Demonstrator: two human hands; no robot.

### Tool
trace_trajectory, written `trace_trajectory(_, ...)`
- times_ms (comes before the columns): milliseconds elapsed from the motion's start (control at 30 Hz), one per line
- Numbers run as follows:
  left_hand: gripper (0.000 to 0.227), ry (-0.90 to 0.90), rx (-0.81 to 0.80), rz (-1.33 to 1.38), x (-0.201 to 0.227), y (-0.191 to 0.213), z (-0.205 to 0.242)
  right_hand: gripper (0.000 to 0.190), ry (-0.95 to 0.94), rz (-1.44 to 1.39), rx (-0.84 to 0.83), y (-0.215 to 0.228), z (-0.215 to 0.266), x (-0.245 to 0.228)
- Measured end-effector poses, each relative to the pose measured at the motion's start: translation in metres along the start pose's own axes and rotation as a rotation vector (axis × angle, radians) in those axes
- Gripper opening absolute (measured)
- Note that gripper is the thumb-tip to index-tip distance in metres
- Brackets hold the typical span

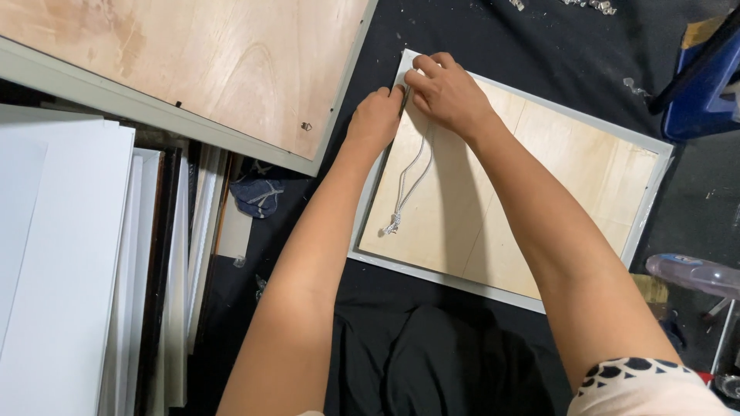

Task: The person wipes a plastic-covered framed panel with a cloth, then uses a brush to smooth the plastic. They place a wooden board with a metal hanging wire over the frame and press it into place. The person then folds the plastic edges over the board's perimeter.

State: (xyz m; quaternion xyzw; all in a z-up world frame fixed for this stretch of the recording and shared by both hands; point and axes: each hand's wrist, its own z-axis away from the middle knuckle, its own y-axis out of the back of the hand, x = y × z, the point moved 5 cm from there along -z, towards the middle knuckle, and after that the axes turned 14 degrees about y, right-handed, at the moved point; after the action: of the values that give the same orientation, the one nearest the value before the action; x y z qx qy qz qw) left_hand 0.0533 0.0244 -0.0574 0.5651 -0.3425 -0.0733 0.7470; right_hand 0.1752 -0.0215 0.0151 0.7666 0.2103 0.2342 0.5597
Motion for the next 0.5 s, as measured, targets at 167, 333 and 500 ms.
trace_trajectory(167,0.027,-0.004,-0.023,0.044,-0.01,0.002,0.001,0.012,-0.016,-0.05,-0.026,-0.011,0.005,-0.001)
trace_trajectory(333,0.067,-0.051,-0.149,-0.137,-0.021,0.006,0.009,0.031,-0.094,-0.11,-0.117,-0.031,0.01,-0.008)
trace_trajectory(500,0.04,-0.009,0.094,-0.27,-0.029,-0.014,0.002,0.021,-0.127,0.237,-0.172,-0.035,0.006,-0.018)
